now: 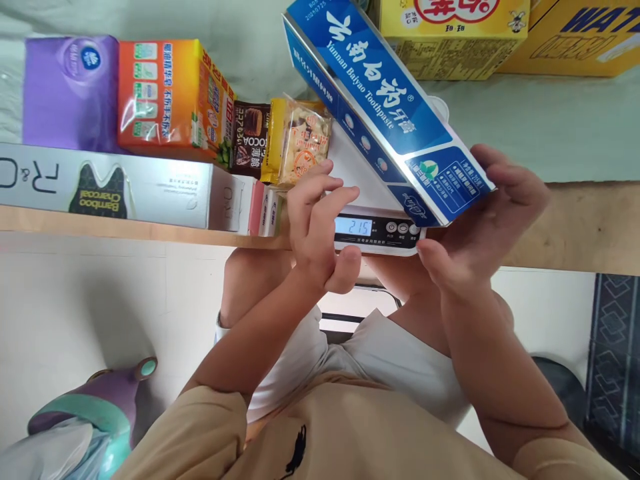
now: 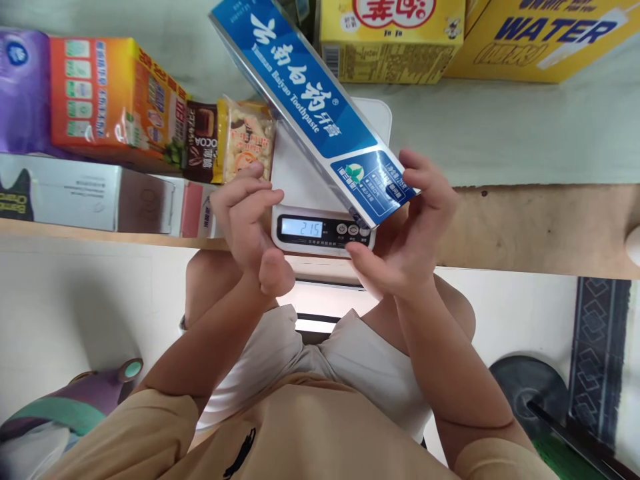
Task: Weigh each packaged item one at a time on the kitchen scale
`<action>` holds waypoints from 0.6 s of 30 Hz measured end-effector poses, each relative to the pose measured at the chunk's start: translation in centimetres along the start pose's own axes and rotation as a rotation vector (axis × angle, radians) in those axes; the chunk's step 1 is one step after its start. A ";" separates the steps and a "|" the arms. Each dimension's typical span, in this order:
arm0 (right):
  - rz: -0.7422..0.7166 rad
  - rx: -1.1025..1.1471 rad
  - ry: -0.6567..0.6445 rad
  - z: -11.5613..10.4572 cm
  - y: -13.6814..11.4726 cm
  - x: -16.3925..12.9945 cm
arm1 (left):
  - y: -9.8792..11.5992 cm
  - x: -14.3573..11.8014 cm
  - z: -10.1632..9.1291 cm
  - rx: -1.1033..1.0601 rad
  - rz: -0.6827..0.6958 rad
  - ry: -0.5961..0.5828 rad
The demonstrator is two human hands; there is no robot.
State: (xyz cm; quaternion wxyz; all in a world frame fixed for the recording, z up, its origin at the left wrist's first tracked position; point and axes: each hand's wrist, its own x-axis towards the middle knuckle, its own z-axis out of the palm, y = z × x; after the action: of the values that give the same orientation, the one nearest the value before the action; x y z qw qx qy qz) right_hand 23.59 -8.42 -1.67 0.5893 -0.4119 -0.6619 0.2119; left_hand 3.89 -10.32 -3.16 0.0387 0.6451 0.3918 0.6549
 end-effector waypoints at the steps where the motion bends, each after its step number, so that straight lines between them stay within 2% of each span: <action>1: 0.000 -0.040 -0.038 -0.2 -0.1 0.0 | 0.2 0.2 -0.1 -0.009 0.000 -0.016; 4: 0.059 -0.177 -0.140 -0.7 -0.9 0.2 | 0.7 0.4 -0.5 -0.085 -0.130 -0.097; 7: 0.123 -0.243 -0.123 -0.7 -1.8 0.4 | 0.8 0.2 -0.9 -0.083 -0.208 -0.125; 11: 0.221 -0.153 0.035 -0.9 -2.8 0.8 | 0.2 -0.4 -1.0 -0.039 -0.187 -0.137; 14: 0.361 -0.041 0.229 -2.0 -4.0 1.4 | 0.5 -0.2 -0.2 -0.042 -0.156 -0.091; 16: 0.395 -0.020 0.364 -2.9 -5.0 1.8 | 1.9 0.7 -0.1 -0.048 -0.118 -0.026; 18: 0.347 -0.005 0.424 -3.3 -6.2 2.3 | 4.6 2.3 -1.6 -0.079 -0.119 0.005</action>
State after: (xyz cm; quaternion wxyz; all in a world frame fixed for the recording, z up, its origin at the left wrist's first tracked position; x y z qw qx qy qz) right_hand 25.01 -10.85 5.23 0.6686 -0.5557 -0.4438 0.2173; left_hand 4.20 -13.01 1.50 0.1019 0.6171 0.4033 0.6679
